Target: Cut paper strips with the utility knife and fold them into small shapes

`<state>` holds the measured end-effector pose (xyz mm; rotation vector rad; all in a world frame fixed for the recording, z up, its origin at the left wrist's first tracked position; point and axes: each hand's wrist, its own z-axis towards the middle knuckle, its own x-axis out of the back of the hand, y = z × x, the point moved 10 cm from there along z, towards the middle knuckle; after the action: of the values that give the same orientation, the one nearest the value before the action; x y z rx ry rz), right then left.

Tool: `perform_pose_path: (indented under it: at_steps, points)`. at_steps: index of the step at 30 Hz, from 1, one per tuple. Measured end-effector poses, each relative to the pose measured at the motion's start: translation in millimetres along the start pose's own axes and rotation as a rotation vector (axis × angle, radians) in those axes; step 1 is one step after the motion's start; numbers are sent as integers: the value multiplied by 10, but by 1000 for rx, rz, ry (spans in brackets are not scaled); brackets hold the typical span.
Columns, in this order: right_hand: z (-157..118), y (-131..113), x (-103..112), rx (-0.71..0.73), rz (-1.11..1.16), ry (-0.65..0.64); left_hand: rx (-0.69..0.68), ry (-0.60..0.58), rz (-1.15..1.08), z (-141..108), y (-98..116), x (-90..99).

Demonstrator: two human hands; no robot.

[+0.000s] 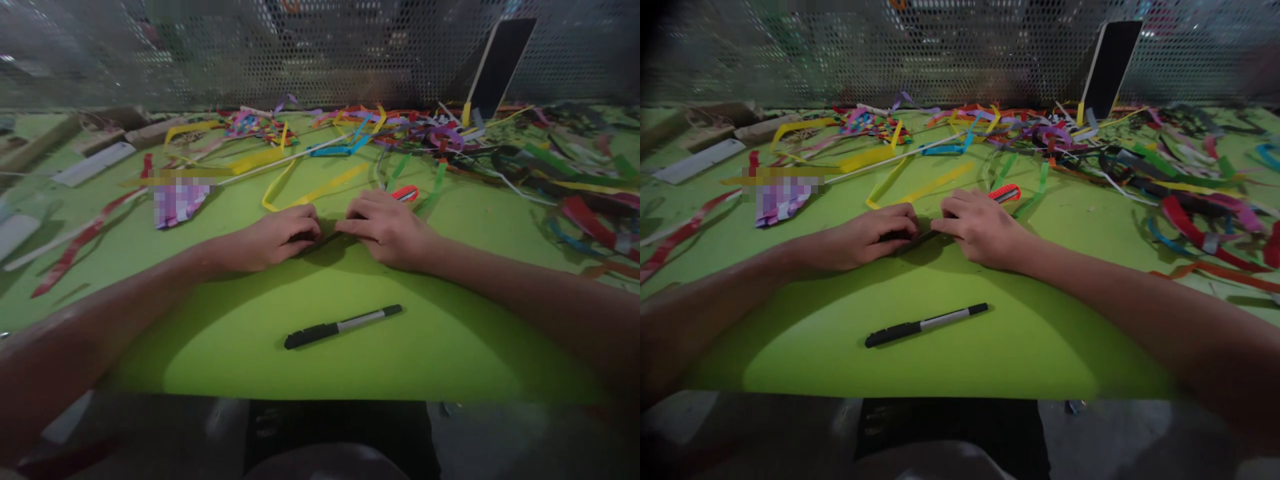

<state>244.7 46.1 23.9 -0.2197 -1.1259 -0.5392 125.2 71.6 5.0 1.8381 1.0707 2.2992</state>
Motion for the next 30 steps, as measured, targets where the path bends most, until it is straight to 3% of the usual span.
perform_pose_path:
  at_steps: [3,23,30]
  points:
    - [-17,-42,61,53,-17,79,2,-9,6,-1,12,-1]
    - [36,-23,-29,0,-8,-42,-22,0,-2,-13,41,15]
    - [28,-62,-13,57,1,-10,-19,-11,12,-12,35,8]
